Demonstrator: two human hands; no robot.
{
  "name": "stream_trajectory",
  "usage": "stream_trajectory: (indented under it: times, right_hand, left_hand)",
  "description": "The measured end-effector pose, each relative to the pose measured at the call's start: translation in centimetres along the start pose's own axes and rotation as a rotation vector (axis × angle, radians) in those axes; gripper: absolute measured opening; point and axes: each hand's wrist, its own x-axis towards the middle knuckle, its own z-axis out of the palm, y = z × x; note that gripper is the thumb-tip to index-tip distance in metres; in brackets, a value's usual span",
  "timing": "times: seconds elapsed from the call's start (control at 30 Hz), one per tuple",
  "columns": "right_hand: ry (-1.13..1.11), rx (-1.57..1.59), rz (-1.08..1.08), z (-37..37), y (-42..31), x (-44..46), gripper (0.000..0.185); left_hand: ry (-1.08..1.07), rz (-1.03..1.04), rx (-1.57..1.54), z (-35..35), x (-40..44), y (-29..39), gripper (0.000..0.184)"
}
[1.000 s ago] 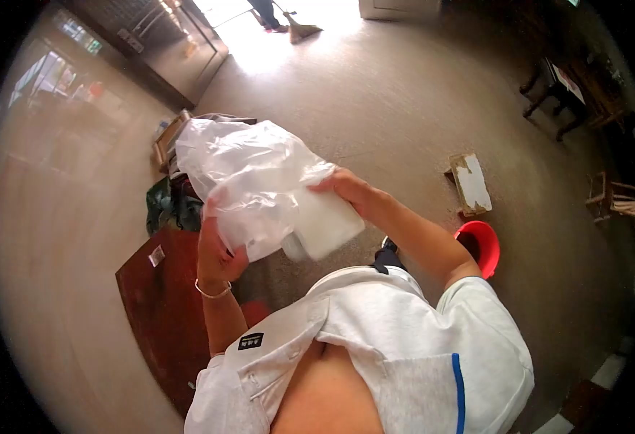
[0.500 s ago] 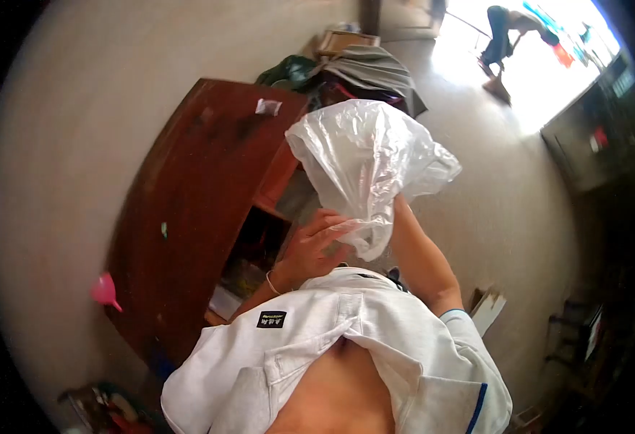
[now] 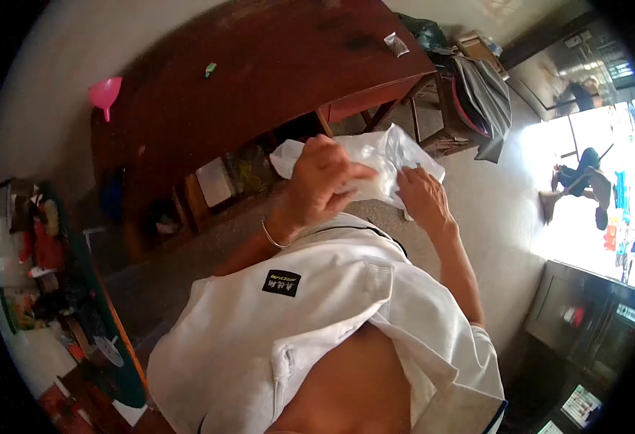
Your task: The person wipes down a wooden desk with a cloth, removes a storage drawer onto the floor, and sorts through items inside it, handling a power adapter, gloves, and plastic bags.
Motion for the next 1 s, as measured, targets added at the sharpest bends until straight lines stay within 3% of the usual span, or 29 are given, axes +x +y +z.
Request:
stream_trajectory:
  times: [0.07,0.17,0.2,0.33,0.43,0.47,0.53,0.6,0.73,0.77,0.8,0.87,0.9,1.0]
  right_hand:
    - [0.012,-0.391,-0.313,-0.5,0.1,-1.3,0.028]
    - [-0.040,-0.342,-0.318,0.7,3.3,-3.2,0.031]
    - [-0.108,-0.176,-0.133,1.2,5.7,-3.3,0.025]
    - [0.485,-0.027,-0.106,1.4,7.4,-4.9,0.027]
    - [0.709,-0.061,-0.160,0.1,6.7,-6.7,0.040]
    - [0.717,0.057,-0.170,-0.2,7.0,-7.3,0.045]
    - [0.801,0.134,-0.189,-1.3,7.2,-8.0,0.041]
    - [0.885,0.243,-0.149,-1.8,7.5,-8.8,0.037]
    - [0.887,0.537,-0.036,-3.3,8.5,-9.1,0.037]
    - [0.888,0.401,-0.028,-3.9,8.5,-9.1,0.032]
    - [0.797,0.441,-0.019,-4.3,8.7,-9.0,0.029]
    - [0.518,0.689,-0.002,-3.0,12.1,-8.7,0.022]
    - [0.383,0.712,0.190,-3.0,12.0,-9.2,0.017]
    - [0.240,1.208,0.181,-2.0,11.3,-8.9,0.021]
  left_hand:
    - [0.100,-0.079,-0.081,0.0,-0.5,0.1,0.032]
    - [0.209,-0.170,-0.234,-0.7,-1.4,0.7,0.020]
    - [0.186,-0.189,-0.216,-0.8,-1.7,1.3,0.019]
    - [0.203,-0.211,-0.144,-1.5,-2.8,3.7,0.016]
    - [0.249,-0.199,-0.136,-1.8,-3.9,4.7,0.015]
    - [0.296,-0.194,-0.131,-1.8,-3.9,5.0,0.014]
    - [0.282,-0.203,-0.006,-2.5,-4.7,5.4,0.011]
    - [0.330,-0.276,-0.206,-2.2,-6.0,5.1,0.011]
    - [0.477,-0.550,-0.700,-1.1,-7.4,6.6,0.012]
    - [0.530,-0.587,-0.804,-1.1,-7.7,6.9,0.013]
    - [0.452,-0.559,-0.633,-1.2,-8.4,6.7,0.013]
    - [0.355,-0.464,-0.621,-1.3,-8.9,6.7,0.014]
    - [0.315,-0.457,-0.598,-1.4,-9.1,6.9,0.014]
    - [0.268,-0.504,-0.537,-1.6,-8.4,8.0,0.016]
